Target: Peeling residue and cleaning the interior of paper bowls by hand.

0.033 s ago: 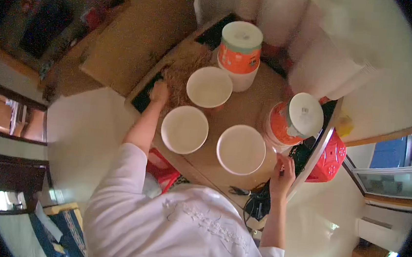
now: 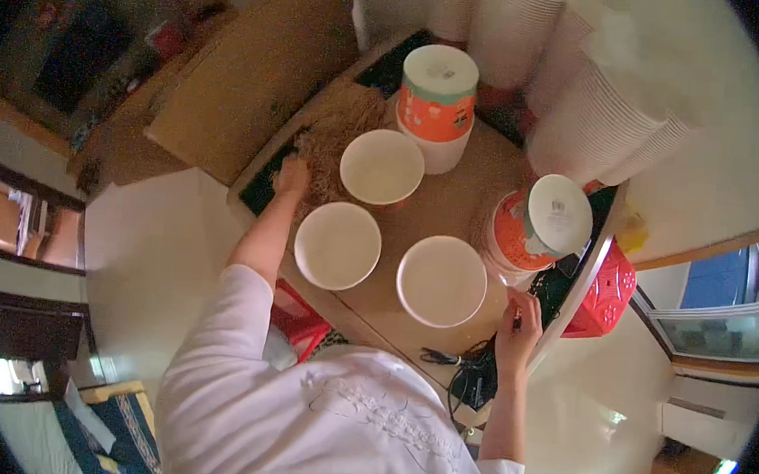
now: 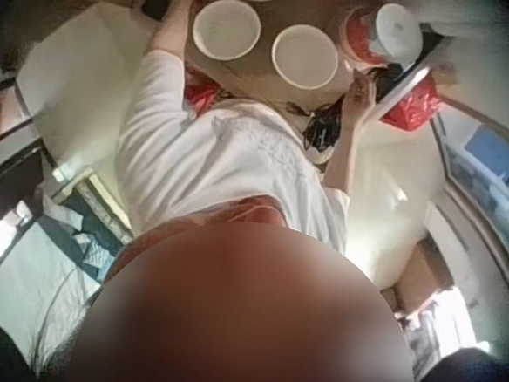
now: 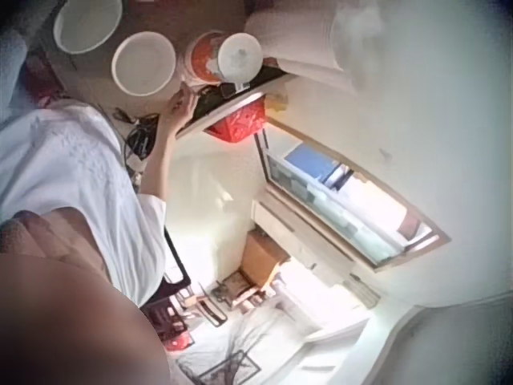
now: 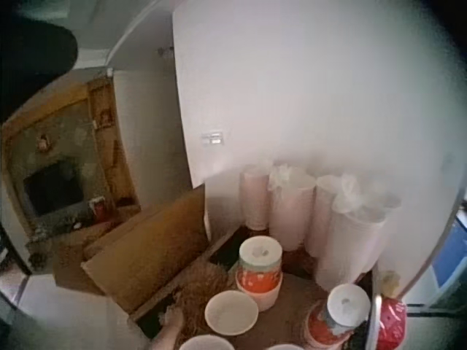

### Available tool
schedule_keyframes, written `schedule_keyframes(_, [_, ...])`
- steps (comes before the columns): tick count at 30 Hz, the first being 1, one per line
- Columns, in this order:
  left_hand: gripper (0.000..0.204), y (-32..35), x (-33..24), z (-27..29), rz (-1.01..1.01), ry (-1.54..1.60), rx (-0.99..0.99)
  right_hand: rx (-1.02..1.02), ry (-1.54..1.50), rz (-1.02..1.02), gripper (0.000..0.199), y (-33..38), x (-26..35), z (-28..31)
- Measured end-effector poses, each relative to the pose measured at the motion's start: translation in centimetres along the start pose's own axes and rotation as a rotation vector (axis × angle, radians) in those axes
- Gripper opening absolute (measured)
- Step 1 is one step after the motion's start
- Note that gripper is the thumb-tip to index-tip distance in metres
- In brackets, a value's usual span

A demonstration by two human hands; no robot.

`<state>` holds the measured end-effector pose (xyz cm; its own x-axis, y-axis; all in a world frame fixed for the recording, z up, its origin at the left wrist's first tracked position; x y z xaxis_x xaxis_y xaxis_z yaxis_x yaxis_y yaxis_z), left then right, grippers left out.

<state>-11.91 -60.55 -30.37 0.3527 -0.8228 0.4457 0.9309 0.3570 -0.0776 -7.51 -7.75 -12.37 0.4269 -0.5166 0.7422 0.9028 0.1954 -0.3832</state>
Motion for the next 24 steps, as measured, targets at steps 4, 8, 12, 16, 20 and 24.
schedule_keyframes(4, [0.021, -1.7, 1.3, -3.5, 0.002, 0.239, 0.277, 0.008, 0.002, -0.035, 0.02, 0.8, -0.7, 1.3])
schedule_keyframes(8, [0.02, -1.5, 8.4, 6.8, 0.321, 1.385, -0.129, -0.071, -0.143, -0.118, 0.02, 2.5, -2.9, 2.7])
schedule_keyframes(12, [0.016, 4.0, 13.0, 27.5, 0.414, 1.459, -0.452, -0.065, -0.312, -0.159, 0.018, 2.4, -1.9, 1.9])
schedule_keyframes(16, [0.011, 9.4, 7.2, 35.6, 0.033, 1.499, -0.575, -0.024, -0.607, -0.247, 0.02, 3.1, 1.4, -1.7])
schedule_keyframes(20, [0.007, 16.5, -6.2, 33.3, -0.408, 1.464, -0.036, 0.199, -0.853, -0.332, 0.02, 3.3, 7.2, -7.2])
schedule_keyframes(24, [0.007, 20.3, -12.4, 31.2, -0.439, 1.384, -0.041, 0.127, -1.124, -0.601, 0.016, 5.3, 4.9, -9.5])
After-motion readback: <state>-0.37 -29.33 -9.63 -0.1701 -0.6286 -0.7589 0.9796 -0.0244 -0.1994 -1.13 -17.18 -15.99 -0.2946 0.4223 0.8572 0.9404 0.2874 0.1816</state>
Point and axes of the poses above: each hand's wrist, its own y-axis away from the middle knuckle, its own z-axis out of the back of the hand, x = y × z, the point moved 6 cm from there along -y, towards the middle knuckle, and after that the axes turned 2 degrees about -y, right-handed, at the moved point
